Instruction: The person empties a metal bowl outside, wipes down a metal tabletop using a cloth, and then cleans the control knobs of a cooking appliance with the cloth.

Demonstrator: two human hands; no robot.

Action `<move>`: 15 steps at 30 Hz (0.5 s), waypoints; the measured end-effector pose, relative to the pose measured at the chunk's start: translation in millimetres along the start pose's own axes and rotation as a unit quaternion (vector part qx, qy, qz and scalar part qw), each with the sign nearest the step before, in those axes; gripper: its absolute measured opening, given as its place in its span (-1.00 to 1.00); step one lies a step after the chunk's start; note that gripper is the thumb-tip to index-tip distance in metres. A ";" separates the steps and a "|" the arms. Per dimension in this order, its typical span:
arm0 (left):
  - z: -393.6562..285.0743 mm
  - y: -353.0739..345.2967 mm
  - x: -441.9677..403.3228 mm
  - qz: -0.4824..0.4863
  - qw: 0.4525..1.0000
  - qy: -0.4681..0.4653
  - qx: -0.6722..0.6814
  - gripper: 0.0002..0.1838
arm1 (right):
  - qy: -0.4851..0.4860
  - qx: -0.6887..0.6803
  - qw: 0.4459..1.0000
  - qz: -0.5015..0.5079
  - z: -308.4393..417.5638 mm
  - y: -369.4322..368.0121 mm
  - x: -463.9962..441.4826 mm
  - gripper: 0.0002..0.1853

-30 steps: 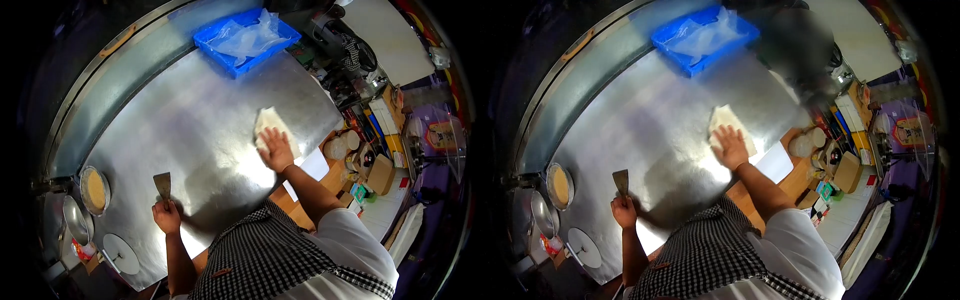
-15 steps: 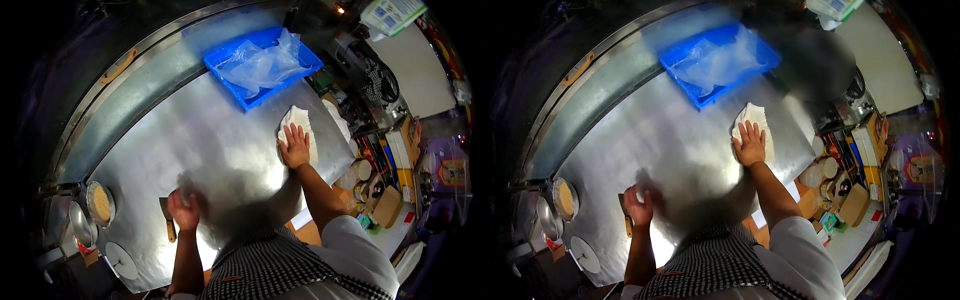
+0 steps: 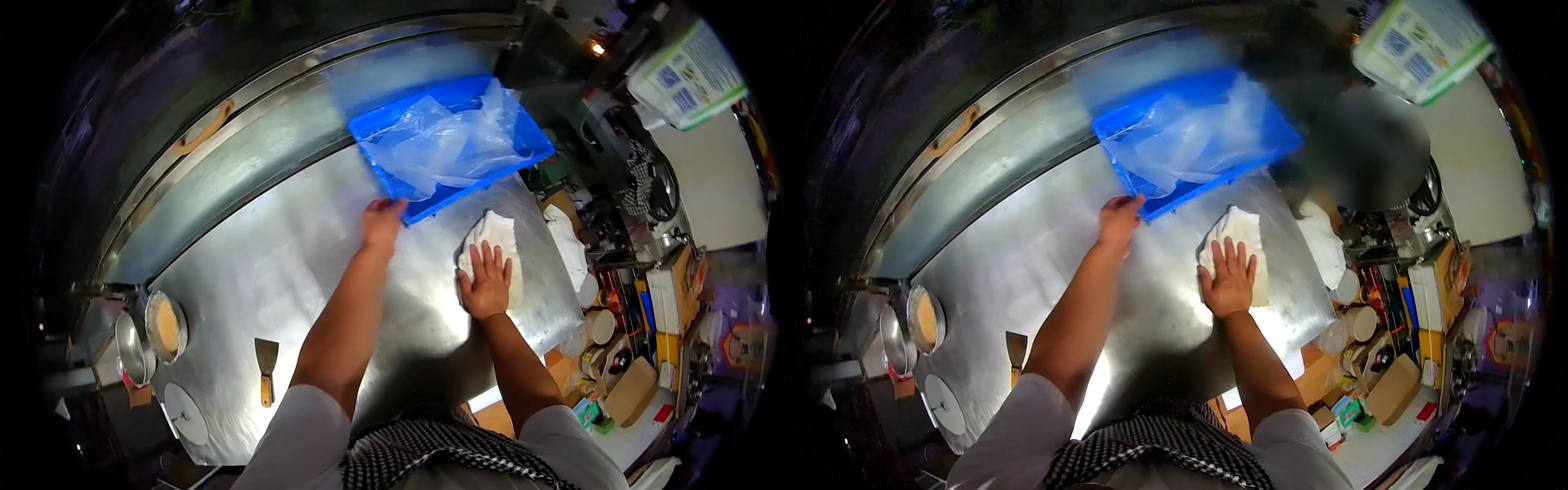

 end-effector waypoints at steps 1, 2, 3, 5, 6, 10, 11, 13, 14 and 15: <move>4.5 -7.2 -5.6 0.004 1.000 0.001 -0.002 -0.68 | -0.003 -0.003 1.000 0.001 0.2 -0.6 0.8 -0.32; 4.2 -10.4 -9.2 0.009 1.000 0.001 -0.004 -0.69 | -0.006 -0.006 1.000 0.001 0.9 -1.1 0.0 -0.32; 5.8 -9.1 -12.5 0.005 1.000 0.015 0.002 -0.70 | -0.002 -0.002 1.000 -0.004 2.9 -0.9 -0.7 -0.32; 0.1 -10.4 -10.1 0.005 0.999 0.045 0.014 -0.71 | 0.000 0.005 1.000 -0.006 2.1 -1.4 -1.5 -0.32; -6.1 -4.4 -8.4 -0.005 0.999 0.032 0.007 -0.72 | 0.001 0.005 1.000 -0.009 0.9 -1.7 -1.6 -0.32; -32.5 54.2 13.0 -0.019 0.999 0.014 0.030 -0.73 | 0.011 0.016 1.000 -0.015 1.7 -2.1 -2.1 -0.33; -41.7 75.5 24.7 -0.013 0.999 0.021 0.023 -0.73 | 0.012 0.015 1.000 -0.015 1.8 -2.3 -2.8 -0.33; -44.9 127.9 45.9 0.002 0.999 -0.005 0.040 -0.77 | 0.014 0.009 1.000 -0.014 3.4 -1.7 -2.3 -0.32; -42.5 156.0 56.3 0.010 0.997 -0.038 0.064 -0.81 | 0.014 0.005 1.000 -0.014 3.8 -1.1 -3.1 -0.32; -47.6 183.3 76.0 -0.001 0.997 -0.016 0.069 -0.79 | 0.013 0.001 1.000 -0.014 2.9 -0.1 -3.6 -0.32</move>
Point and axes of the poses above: each hand's wrist, its own x-axis away from the middle knuckle, its own y-axis out of the back of the hand, z = x × y, the point moved 7 cm from there along -x, towards the middle knuckle, and after that the axes turned 4 degrees about -y, right-handed, at the moved point
